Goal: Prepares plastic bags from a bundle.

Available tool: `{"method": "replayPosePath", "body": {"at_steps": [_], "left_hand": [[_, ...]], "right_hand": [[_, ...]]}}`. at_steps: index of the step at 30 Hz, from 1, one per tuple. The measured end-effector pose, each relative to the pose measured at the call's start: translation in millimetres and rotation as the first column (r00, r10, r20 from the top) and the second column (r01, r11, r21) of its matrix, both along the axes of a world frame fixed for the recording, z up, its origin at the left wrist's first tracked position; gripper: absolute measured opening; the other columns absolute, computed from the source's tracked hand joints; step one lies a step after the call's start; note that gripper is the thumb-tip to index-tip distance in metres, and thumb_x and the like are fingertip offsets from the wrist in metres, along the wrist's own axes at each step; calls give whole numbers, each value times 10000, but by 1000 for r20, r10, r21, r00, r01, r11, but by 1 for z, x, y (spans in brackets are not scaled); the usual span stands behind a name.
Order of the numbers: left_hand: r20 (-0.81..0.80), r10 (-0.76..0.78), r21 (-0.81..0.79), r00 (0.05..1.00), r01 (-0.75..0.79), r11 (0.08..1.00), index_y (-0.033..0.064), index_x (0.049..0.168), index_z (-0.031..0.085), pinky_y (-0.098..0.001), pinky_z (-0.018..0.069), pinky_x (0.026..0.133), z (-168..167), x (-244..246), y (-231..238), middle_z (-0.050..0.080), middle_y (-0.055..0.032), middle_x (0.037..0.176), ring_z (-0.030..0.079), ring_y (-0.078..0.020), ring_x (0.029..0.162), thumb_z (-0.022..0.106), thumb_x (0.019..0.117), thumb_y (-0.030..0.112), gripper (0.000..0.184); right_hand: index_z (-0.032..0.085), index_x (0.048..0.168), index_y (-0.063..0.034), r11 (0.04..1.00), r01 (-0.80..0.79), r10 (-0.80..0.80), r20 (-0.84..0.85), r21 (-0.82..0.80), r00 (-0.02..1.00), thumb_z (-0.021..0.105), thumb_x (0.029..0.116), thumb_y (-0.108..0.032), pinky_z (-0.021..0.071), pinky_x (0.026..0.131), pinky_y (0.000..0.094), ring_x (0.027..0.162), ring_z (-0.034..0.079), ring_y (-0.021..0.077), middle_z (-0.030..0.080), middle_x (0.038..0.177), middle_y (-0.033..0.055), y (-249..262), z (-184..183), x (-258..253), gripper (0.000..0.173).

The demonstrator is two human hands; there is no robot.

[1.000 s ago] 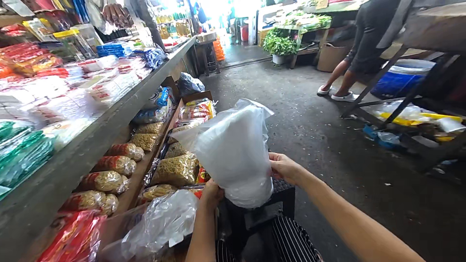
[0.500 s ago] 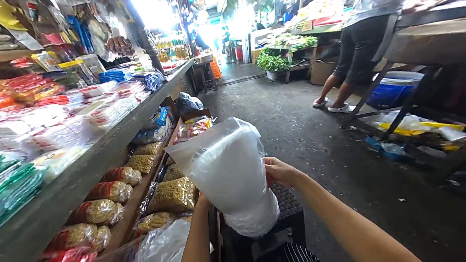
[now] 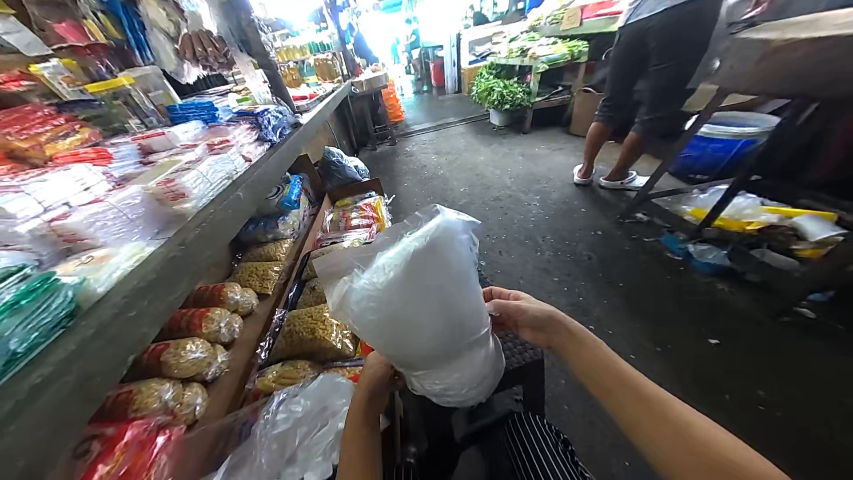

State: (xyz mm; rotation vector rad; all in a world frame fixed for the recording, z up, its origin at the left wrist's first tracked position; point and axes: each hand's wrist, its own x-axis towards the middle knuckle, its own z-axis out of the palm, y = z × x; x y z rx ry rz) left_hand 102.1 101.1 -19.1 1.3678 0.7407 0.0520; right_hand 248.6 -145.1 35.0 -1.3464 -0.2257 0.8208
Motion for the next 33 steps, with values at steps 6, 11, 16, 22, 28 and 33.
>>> {"method": "replayPosePath", "body": {"at_steps": [6, 11, 16, 22, 28, 33], "left_hand": [[272, 77, -463, 959, 60, 884, 109, 956, 641, -178, 527, 543, -4, -29, -9, 703, -26, 762, 650, -57, 611, 343, 1095, 160, 333], [180, 249, -614, 952, -89, 784, 61, 870, 620, -133, 486, 451, 4, -39, -20, 664, -36, 711, 608, -39, 519, 358, 1087, 165, 356], [131, 257, -555, 958, -144, 819, 69, 902, 583, -136, 458, 415, 9, -45, -30, 666, -31, 733, 605, -37, 516, 336, 1097, 187, 336], [248, 14, -149, 969, 24, 989, 32, 953, 602, -204, 498, 514, 2, -42, -35, 664, -40, 737, 611, -81, 589, 463, 1066, 57, 181], [215, -64, 241, 974, 11, 971, -34, 1200, 548, -294, 537, 651, -2, -43, -31, 646, -104, 958, 633, -133, 760, 591, 943, -16, 261], [472, -180, 347, 863, 6, 938, 25, 1618, -61, -393, 459, 1100, 39, -33, -2, 185, -239, 1651, 381, -249, 1457, 871, 703, 392, 1357]], "right_hand": [[590, 1135, -43, 992, 98, -94, -57, 78, 994, 521, 1024, -8, 540, 634, 217, 652, 617, 68, 656, 821, 14, -6, 0, -17, 135], [570, 1153, -121, 954, -32, 66, -105, 297, 992, 458, 1025, -82, 436, 493, 158, 529, 513, 5, 679, 857, -7, -19, -5, -55, 175], [551, 1278, -152, 936, -270, 293, -74, 224, 953, 522, 993, -118, 595, 631, 266, 674, 706, 122, 755, 1087, 60, -23, -22, -92, 288], [523, 1391, -155, 941, -257, 275, -51, 222, 960, 549, 982, -94, 622, 705, 326, 756, 732, 177, 742, 1108, 75, -19, -44, -93, 414], [591, 1374, -36, 903, -332, 397, 235, -273, 887, 555, 1018, -106, 605, 810, 378, 922, 720, 199, 677, 1255, 119, -37, -8, -94, 364], [537, 1385, -17, 980, 138, 37, 814, -143, 580, 768, 847, -418, 570, 877, 361, 1071, 664, 166, 641, 1305, 116, -34, 64, -62, 710]]}}
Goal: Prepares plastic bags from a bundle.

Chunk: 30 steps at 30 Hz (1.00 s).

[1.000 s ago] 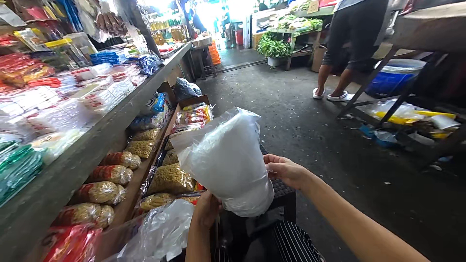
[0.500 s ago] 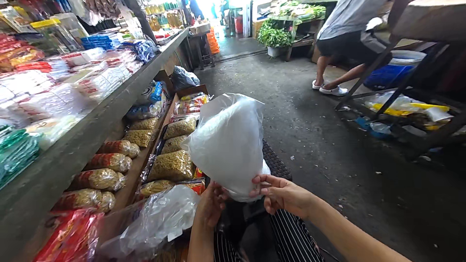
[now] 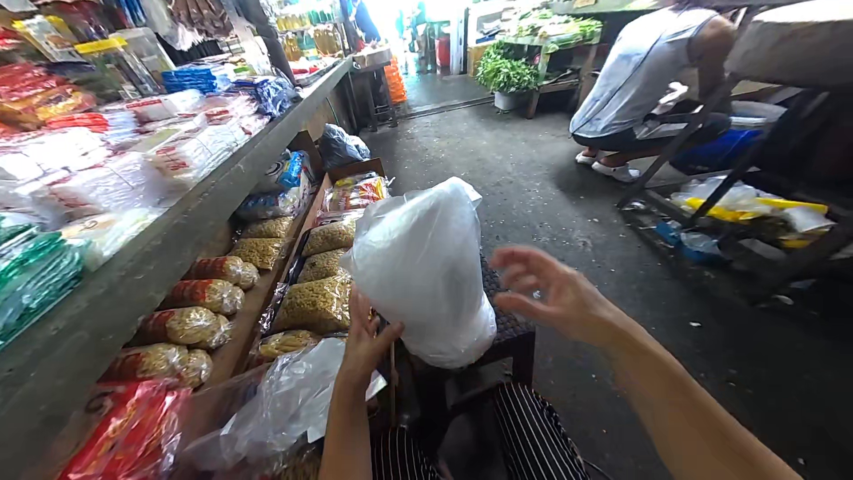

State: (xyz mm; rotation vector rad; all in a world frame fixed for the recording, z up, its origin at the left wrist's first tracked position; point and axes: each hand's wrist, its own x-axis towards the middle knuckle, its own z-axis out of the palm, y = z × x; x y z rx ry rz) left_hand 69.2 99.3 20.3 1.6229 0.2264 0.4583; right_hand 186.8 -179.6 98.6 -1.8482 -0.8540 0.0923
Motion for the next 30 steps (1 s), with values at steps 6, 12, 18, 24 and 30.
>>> {"method": "replayPosePath", "body": {"at_steps": [6, 12, 18, 24, 30], "left_hand": [[56, 3, -96, 998, 3, 995, -91, 1402, 328, -242, 571, 904, -6, 23, -9, 661, -53, 1138, 664, -27, 1003, 900, 641, 495, 1118], [98, 22, -195, 995, -2, 981, -116, 1349, 364, -209, 569, 886, -57, 19, -42, 684, -43, 1077, 674, 3, 955, 871, 720, 248, 886], [28, -22, -32, 999, 23, 999, -167, 1369, 421, -254, 504, 997, -69, 22, -40, 637, -179, 1229, 624, -82, 1105, 782, 829, 288, 792], [-584, -159, 385, 796, 444, 809, -45, 1357, 564, -511, 455, 1078, 26, -7, 1, 644, -244, 1267, 622, -318, 1204, 719, 936, 451, 668], [-628, 217, 676, 747, 387, 627, 36, 1101, 708, -542, 532, 894, 109, -71, 57, 711, -146, 1012, 685, -289, 965, 627, 1024, 299, 286]], "right_hand": [[113, 1597, 48, 990, -48, 57, -63, 135, 996, 894, 621, -559, 483, 1084, 395, 1292, 575, 226, 523, 1448, 247, 65, -36, 27, 1389], [297, 1521, 81, 984, -37, 67, -167, 172, 984, 887, 621, -561, 517, 1014, 272, 1143, 632, 64, 638, 1299, 148, 63, -106, 27, 1252], [377, 1440, 138, 988, -39, 60, -138, 151, 989, 858, 673, -559, 532, 980, 229, 1091, 641, 23, 661, 1235, 130, 56, -115, 26, 1143], [366, 1470, 102, 995, -88, 79, -152, -49, 985, 807, 648, -679, 502, 1029, 296, 1202, 605, 123, 594, 1350, 199, 36, -124, 33, 1217], [575, 1383, 8, 863, -115, 47, -147, -492, 988, 744, 894, -473, 489, 971, 628, 1135, 645, 422, 648, 1263, 267, -13, -65, 34, 706]]}}
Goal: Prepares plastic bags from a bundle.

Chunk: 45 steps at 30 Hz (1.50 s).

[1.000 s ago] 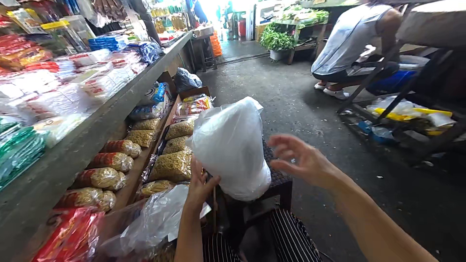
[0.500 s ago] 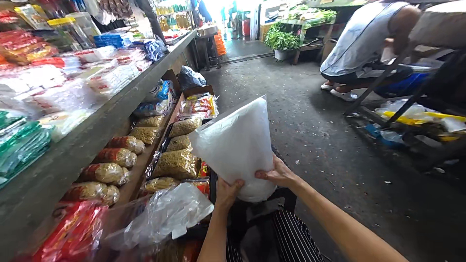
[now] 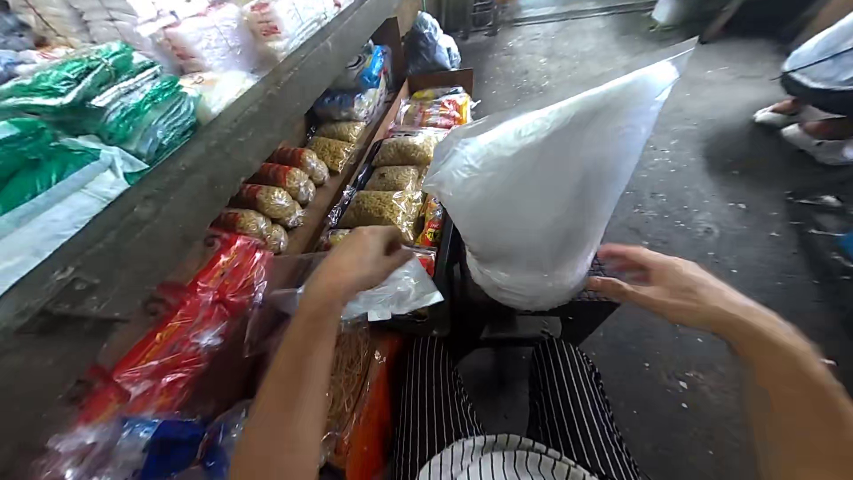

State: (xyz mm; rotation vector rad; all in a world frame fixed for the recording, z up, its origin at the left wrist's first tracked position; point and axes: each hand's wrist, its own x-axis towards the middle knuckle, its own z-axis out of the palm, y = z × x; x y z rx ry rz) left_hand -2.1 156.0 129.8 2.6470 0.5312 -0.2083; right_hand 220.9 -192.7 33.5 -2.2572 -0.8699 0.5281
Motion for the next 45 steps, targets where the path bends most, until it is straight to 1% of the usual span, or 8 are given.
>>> {"method": "replayPosePath", "body": {"at_steps": [4, 11, 17, 22, 28, 34, 40, 45], "left_hand": [[-144, 28, 26, 989, -25, 999, 6, 1128, 696, -595, 510, 923, -25, -16, 14, 707, -191, 1037, 680, -351, 998, 606, 1029, 317, 338], [22, 132, 151, 991, -134, 979, -57, 1133, 681, -634, 459, 998, -63, -23, 3, 614, -286, 1232, 578, -467, 1201, 653, 989, 373, 455], [84, 153, 263, 985, -170, 950, 82, 1358, 637, -651, 242, 1169, -93, -48, 32, 367, -210, 1601, 291, -442, 1491, 838, 787, 434, 700], [192, 190, 203, 963, -228, 952, 29, 1487, 487, -655, 261, 1168, -114, -66, 56, 346, -254, 1601, 281, -475, 1491, 908, 687, 462, 1002], [-13, 286, 157, 958, -281, 947, 55, 1511, 468, -635, 205, 1201, -133, -76, 76, 256, -213, 1654, 191, -442, 1530, 865, 775, 402, 905], [14, 279, 87, 960, -280, 956, 30, 1483, 493, -510, 182, 1252, -119, -81, 81, 140, -242, 1680, 117, -400, 1563, 822, 834, 412, 823], [400, 88, 255, 912, -203, 945, -3, 1209, 699, -641, 389, 1096, -92, -80, 77, 415, -321, 1522, 448, -533, 1354, 738, 909, 192, 360], [460, 175, -243, 871, -66, 968, 54, 1251, 662, -354, 566, 943, -43, -77, 17, 676, -63, 1267, 663, -134, 1134, 393, 1069, 474, 531]], "right_hand": [[735, 1145, -84, 856, -460, 483, -46, 235, 875, 600, 974, -543, 611, 775, 235, 863, 719, 32, 762, 995, -13, 0, 45, -47, 508], [204, 1615, -1, 916, -382, 397, -130, 121, 909, 633, 991, -464, 348, 1190, 480, 1440, 431, 339, 365, 1598, 237, 174, 9, -120, 887], [565, 1372, 67, 957, -236, 255, -100, 168, 962, 653, 997, -308, 429, 1099, 506, 1251, 579, 381, 617, 1308, 258, 266, -32, -118, 537], [677, 1151, 74, 934, -272, 255, 103, 229, 961, 537, 1054, -225, 506, 978, 491, 1088, 664, 354, 673, 1160, 240, 251, 1, -129, 344], [624, 1139, -11, 703, -52, 238, -165, 709, 957, 539, 1045, -167, 546, 767, 188, 797, 628, -28, 658, 884, -39, 194, 37, -120, 201], [676, 1085, -207, 478, 161, 310, -337, 864, 889, 432, 1049, -98, 587, 748, 156, 792, 685, -45, 736, 889, -149, 122, 63, -111, 270], [709, 1027, -219, 427, 233, 285, -374, 874, 882, 380, 1034, -48, 576, 740, 121, 783, 684, -66, 742, 869, -144, 85, 78, -108, 370], [704, 1013, -224, 517, 147, 323, -351, 844, 879, 496, 1035, -120, 576, 704, 129, 751, 674, -58, 726, 844, -137, 68, 81, -107, 233]]}}
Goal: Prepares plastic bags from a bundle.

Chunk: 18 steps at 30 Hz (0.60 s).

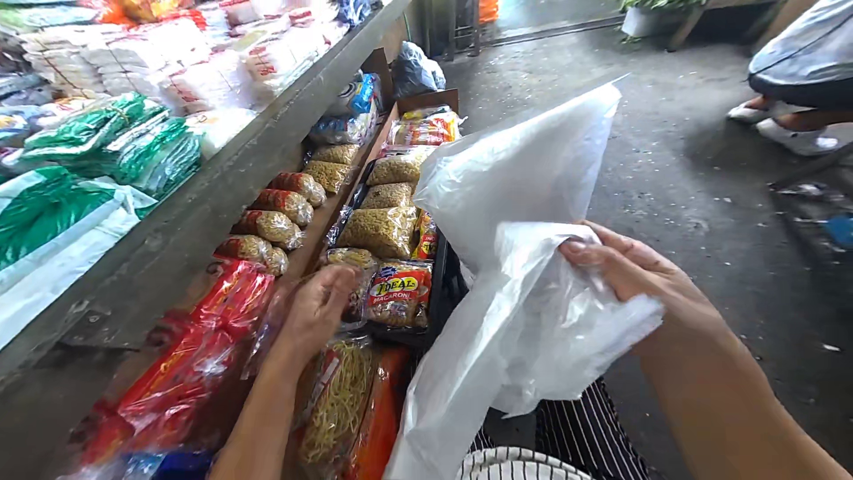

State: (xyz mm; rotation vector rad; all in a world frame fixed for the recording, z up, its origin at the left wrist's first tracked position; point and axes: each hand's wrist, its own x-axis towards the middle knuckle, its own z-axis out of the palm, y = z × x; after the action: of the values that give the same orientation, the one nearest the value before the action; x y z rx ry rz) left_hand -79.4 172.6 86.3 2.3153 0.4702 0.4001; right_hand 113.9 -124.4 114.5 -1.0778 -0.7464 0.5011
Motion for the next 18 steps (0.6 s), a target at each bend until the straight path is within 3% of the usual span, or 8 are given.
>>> {"method": "replayPosePath", "body": {"at_steps": [3, 5, 8, 10, 12, 14, 15, 18], "left_hand": [[18, -295, -265, 955, 289, 920, 54, 1486, 496, -365, 562, 965, 18, 10, -74, 623, -62, 1400, 624, -135, 1236, 591, 873, 707, 901], [57, -412, -294, 910, 409, 864, -10, 1554, 362, -311, 535, 1017, 15, 23, -111, 589, -91, 1437, 602, -95, 1257, 714, 867, 571, 966], [19, -364, -492, 931, 326, 807, -52, 1265, 575, -215, 574, 879, 26, 44, -141, 713, 1, 1066, 679, 11, 952, 696, 924, 136, 407], [-49, -282, -513, 958, 218, 830, -16, 1055, 671, -200, 574, 791, 28, 52, -146, 714, 38, 872, 675, 23, 801, 627, 971, 78, 134], [68, -211, -506, 975, 216, 835, 38, 1029, 685, -217, 612, 769, 8, 55, -140, 736, 59, 851, 707, 2, 785, 620, 985, 92, 96], [177, -93, -484, 980, 169, 858, 41, 1034, 675, -224, 619, 759, -1, 58, -141, 743, 57, 847, 717, -12, 778, 621, 981, 79, 84], [215, -41, -470, 976, 140, 872, 37, 1040, 670, -221, 620, 760, -2, 58, -143, 743, 56, 847, 718, -13, 778, 618, 982, 73, 86], [262, 85, -445, 961, 42, 895, 42, 1015, 668, -200, 610, 721, 1, 61, -149, 732, 66, 811, 707, 1, 743, 613, 987, 75, 70]], "right_hand": [[636, 1040, -176, 979, -132, 163, 211, -153, 964, 505, 1038, -143, 553, 682, 122, 735, 637, -77, 679, 827, -165, -1, -8, 2, 135], [628, 1031, -118, 938, -265, 326, 306, -224, 894, 517, 1037, -149, 522, 667, 108, 722, 599, -98, 639, 808, -162, 4, -11, 2, 115], [653, 968, -116, 903, -301, 375, 220, -308, 901, 552, 1006, -158, 528, 658, 143, 686, 602, -68, 639, 761, -134, 6, -8, 5, 116], [674, 1000, -97, 927, -203, 219, 18, -316, 976, 544, 1017, -203, 547, 713, 216, 723, 625, 10, 660, 797, -57, -1, -6, 9, 169], [655, 1178, -114, 963, -155, 132, -116, -222, 984, 419, 1066, -419, 576, 766, 253, 863, 668, 57, 700, 967, -20, -10, -16, 15, 402], [552, 1363, -103, 978, -146, 127, -128, -149, 984, 357, 973, -732, 586, 845, 292, 1045, 683, 97, 705, 1170, -6, -19, -29, 18, 766], [505, 1416, -75, 984, -132, 120, -97, -121, 988, 434, 880, -834, 582, 885, 311, 1097, 674, 116, 689, 1223, 7, -24, -35, 15, 932], [419, 1469, 25, 994, -24, 43, 183, -109, 982, 646, 808, -755, 543, 1005, 302, 1218, 615, 101, 625, 1349, 50, -34, -48, -1, 1047]]}}
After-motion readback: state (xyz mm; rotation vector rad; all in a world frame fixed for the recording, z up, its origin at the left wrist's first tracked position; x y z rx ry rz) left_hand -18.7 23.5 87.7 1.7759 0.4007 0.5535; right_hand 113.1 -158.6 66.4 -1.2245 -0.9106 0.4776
